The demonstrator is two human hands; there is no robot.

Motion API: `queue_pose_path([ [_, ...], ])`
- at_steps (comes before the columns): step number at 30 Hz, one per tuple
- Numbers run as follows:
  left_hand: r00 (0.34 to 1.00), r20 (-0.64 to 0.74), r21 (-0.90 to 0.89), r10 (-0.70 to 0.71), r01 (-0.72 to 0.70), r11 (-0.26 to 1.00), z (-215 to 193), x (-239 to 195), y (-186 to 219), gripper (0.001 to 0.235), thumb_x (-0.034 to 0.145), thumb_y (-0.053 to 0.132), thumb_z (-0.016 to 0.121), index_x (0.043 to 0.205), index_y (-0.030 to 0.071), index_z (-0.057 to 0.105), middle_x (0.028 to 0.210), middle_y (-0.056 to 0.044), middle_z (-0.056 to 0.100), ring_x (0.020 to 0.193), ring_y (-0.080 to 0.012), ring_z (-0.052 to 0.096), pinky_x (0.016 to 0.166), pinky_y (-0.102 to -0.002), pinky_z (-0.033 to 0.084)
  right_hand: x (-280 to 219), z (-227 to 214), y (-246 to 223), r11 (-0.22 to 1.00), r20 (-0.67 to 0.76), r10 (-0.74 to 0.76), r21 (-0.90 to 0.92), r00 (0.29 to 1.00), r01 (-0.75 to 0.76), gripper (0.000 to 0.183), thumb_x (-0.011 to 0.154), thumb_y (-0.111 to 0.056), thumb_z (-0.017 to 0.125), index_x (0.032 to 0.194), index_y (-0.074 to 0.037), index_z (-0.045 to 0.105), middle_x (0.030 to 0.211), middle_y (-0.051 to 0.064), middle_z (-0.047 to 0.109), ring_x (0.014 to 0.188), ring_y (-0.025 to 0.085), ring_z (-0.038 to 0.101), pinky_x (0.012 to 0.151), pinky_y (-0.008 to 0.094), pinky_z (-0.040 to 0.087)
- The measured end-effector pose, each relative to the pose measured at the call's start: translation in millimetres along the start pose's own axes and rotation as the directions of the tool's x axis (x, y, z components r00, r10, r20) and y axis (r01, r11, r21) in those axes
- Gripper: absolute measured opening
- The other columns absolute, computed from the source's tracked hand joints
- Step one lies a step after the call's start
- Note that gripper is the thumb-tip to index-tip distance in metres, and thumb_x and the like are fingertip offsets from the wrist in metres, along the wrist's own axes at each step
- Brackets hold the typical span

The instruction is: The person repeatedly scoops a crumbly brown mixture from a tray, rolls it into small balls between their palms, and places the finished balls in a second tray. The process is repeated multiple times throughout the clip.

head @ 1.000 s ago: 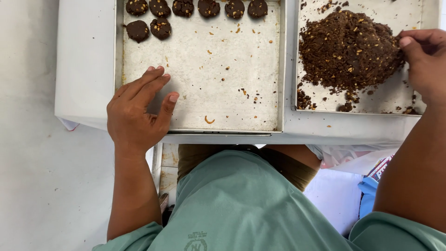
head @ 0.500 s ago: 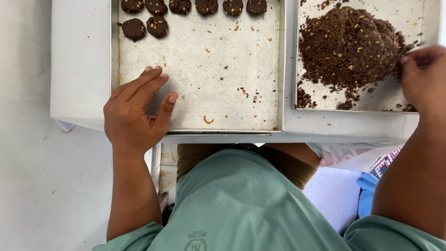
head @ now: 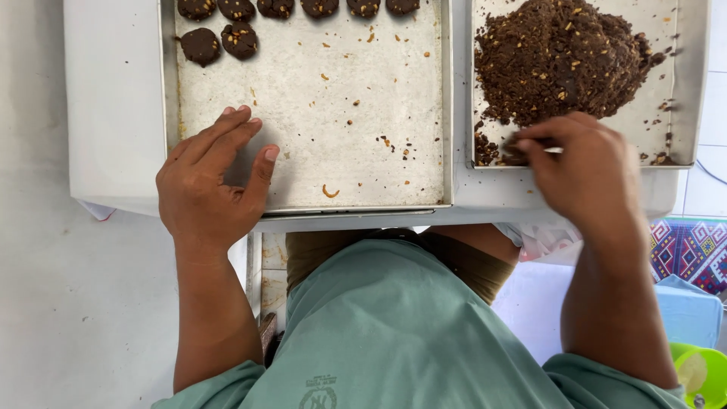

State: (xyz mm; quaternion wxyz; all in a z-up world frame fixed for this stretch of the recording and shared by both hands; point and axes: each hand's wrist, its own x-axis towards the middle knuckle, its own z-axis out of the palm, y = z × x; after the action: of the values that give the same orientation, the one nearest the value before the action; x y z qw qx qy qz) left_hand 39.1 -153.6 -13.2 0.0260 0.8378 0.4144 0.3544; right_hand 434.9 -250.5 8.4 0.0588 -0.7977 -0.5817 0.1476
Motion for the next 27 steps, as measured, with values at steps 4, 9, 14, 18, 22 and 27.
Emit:
queue_pose_path([
  [4,1.000,-0.016,0.004,0.010,-0.010,1.000,-0.6,-1.2,-0.5,0.022,0.105,0.019,0.076,0.114,-0.001,0.079,0.122,-0.015,0.078,0.117,-0.0271,0.074,0.089,-0.038,0.059,1.0,12.9,-12.7,0.974,-0.136,-0.199,0.078,0.971,0.211,0.020,0.106,-0.019,0.068,0.120,-0.011,0.080,0.111,0.006,0.075,0.088,0.027,0.069,0.073,0.043,0.053],
  [9,0.999,-0.024,0.002,0.023,-0.023,1.000,0.1,-1.0,-1.2,0.022,0.105,0.019,0.075,0.113,-0.001,0.080,0.121,-0.015,0.078,0.117,-0.0265,0.074,0.089,-0.039,0.059,12.9,19.6,-18.9,0.932,-0.097,-0.343,-0.160,0.934,0.326,0.038,0.109,-0.022,0.055,0.142,-0.007,0.066,0.143,0.017,0.063,0.137,0.039,0.049,0.093,0.059,0.052],
  [14,1.000,-0.014,0.007,0.013,-0.013,1.000,0.3,-1.1,-0.8,0.023,0.105,0.021,0.075,0.113,0.000,0.080,0.121,-0.014,0.078,0.117,-0.0258,0.074,0.090,-0.039,0.059,2.4,14.8,-13.8,0.907,-0.057,-0.404,-0.155,0.913,0.391,0.031,0.109,-0.026,0.056,0.130,-0.012,0.075,0.129,0.004,0.071,0.117,0.027,0.064,0.076,0.051,0.059],
  [18,1.000,-0.012,-0.008,0.002,-0.002,1.000,0.6,-1.1,-0.6,0.022,0.104,0.020,0.076,0.113,0.000,0.079,0.121,-0.013,0.078,0.118,-0.0253,0.074,0.092,-0.039,0.059,8.0,5.2,-14.8,0.909,-0.063,-0.407,-0.124,0.911,0.398,0.038,0.106,-0.024,0.060,0.141,-0.010,0.067,0.137,0.007,0.066,0.121,0.031,0.062,0.070,0.056,0.059],
  [22,1.000,-0.010,0.007,0.011,-0.011,1.000,0.5,0.4,-0.2,0.022,0.105,0.020,0.076,0.114,0.000,0.080,0.121,-0.014,0.078,0.117,-0.0254,0.074,0.090,-0.039,0.059,23.1,23.3,-5.4,0.806,-0.118,-0.590,-0.155,0.799,0.572,0.039,0.106,-0.021,0.061,0.139,-0.003,0.071,0.136,0.013,0.070,0.117,0.033,0.063,0.099,0.047,0.051],
  [27,1.000,0.001,0.003,-0.010,0.010,1.000,0.2,-0.4,0.8,0.021,0.105,0.020,0.076,0.112,0.001,0.079,0.121,-0.012,0.078,0.119,-0.0246,0.073,0.089,-0.039,0.058,29.3,20.0,4.8,0.799,-0.039,-0.601,0.009,0.798,0.602,0.028,0.101,-0.024,0.070,0.122,-0.008,0.078,0.121,0.009,0.072,0.107,0.030,0.066,0.096,0.047,0.052],
])
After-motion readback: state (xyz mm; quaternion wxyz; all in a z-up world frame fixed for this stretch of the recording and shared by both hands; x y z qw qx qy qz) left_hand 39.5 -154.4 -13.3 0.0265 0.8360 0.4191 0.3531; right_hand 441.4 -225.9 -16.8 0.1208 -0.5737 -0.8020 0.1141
